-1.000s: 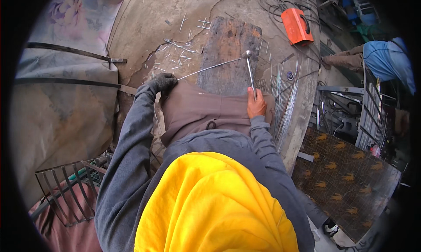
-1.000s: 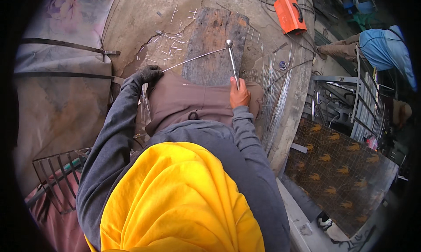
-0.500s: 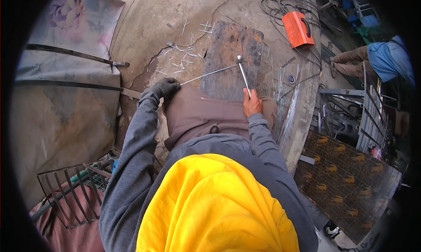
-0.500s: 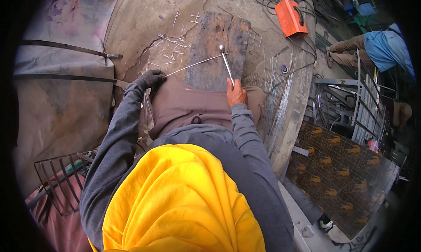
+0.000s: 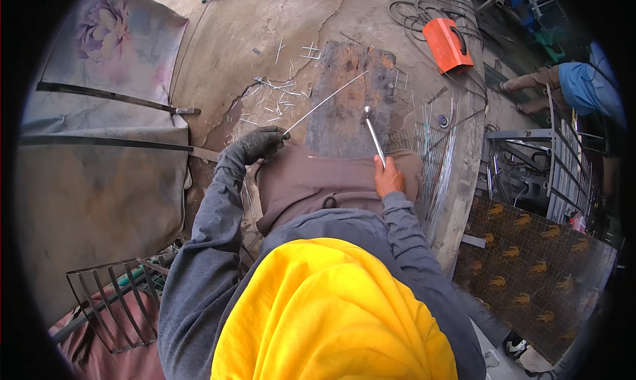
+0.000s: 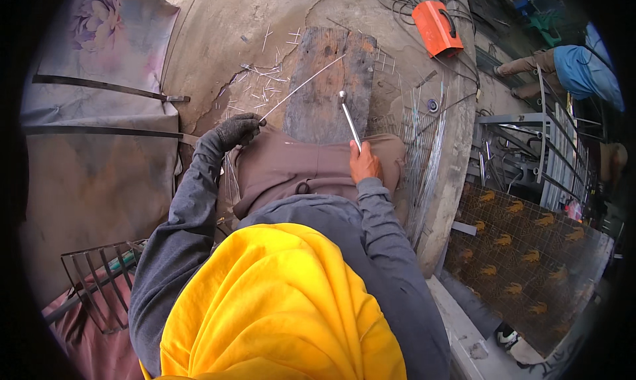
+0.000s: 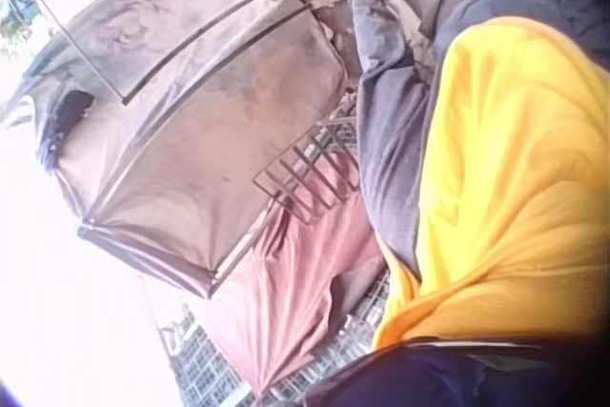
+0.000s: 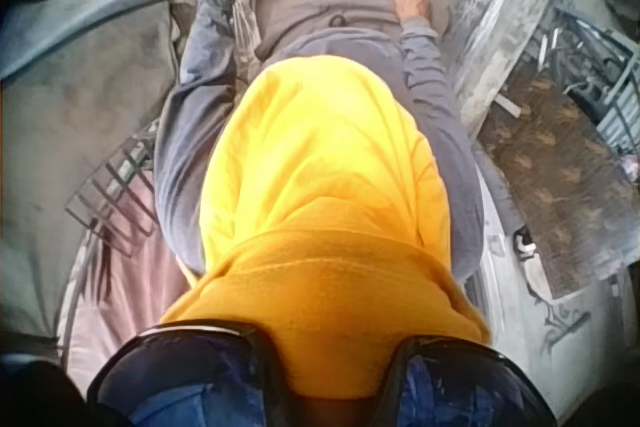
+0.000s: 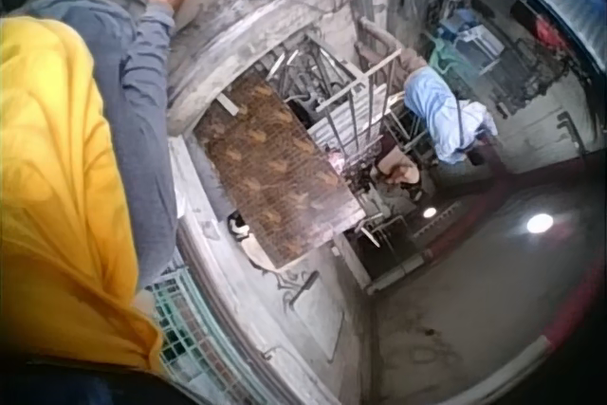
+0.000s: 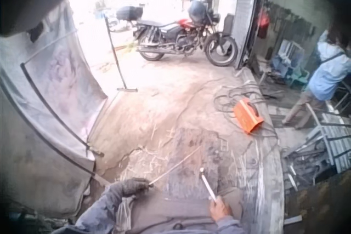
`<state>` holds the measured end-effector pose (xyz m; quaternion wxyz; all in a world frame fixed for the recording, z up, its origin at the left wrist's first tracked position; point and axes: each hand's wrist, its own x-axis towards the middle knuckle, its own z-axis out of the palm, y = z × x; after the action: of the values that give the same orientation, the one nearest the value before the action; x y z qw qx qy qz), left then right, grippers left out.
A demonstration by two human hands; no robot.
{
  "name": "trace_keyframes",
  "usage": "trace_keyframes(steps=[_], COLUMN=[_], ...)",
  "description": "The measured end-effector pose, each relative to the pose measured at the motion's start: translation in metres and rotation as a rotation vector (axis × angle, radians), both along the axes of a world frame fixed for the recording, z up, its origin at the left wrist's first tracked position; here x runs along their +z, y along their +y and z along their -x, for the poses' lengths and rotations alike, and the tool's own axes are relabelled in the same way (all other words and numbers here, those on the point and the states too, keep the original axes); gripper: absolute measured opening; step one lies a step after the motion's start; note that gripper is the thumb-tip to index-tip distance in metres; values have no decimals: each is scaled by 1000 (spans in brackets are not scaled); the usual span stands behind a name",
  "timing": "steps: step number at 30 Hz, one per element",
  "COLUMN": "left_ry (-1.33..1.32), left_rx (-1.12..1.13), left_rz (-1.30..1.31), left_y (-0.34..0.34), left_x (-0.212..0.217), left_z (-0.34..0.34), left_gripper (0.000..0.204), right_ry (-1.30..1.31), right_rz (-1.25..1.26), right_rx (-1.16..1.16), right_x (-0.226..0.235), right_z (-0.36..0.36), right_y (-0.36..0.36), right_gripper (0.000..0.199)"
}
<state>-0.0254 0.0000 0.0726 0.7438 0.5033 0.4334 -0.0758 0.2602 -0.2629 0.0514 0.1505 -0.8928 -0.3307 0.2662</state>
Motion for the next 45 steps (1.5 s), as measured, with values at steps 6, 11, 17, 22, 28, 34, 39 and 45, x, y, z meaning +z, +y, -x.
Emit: trace_keyframes(steps=[6, 11, 17, 22, 28, 34, 39, 45], left_ry=[-264, -537, -625, -714, -778, -857, -700, -281], left_rx=[278, 423, 567, 595, 581, 564, 630, 71], left_rz=[248, 570, 624, 677, 703, 685, 680, 65], left_y=[-19, -44, -59, -58, -53, -53, -54, -38], left_x=[44, 60, 81, 91, 86, 89, 85, 57], left_z=[-57, -104, -136, -147, -147, -151, -149, -91], left_gripper=[23, 26, 27, 30, 29, 34, 19, 18], right_ry=[26, 33, 30, 25, 26, 17, 25, 49], right_rz=[-8, -7, -42, -58, -50, -49, -70, -72], right_rx=[-6, -9, 3, -9, 7, 8, 17, 1], right_x=[-1, 1, 0, -9, -3, -8, -1, -6], right_z=[-1, 0, 1, -3, -2, -4, -1, -3], right_y=[2, 2, 2, 0, 1, -1, 0, -2], right_gripper=[51, 51, 51, 52, 53, 53, 54, 54])
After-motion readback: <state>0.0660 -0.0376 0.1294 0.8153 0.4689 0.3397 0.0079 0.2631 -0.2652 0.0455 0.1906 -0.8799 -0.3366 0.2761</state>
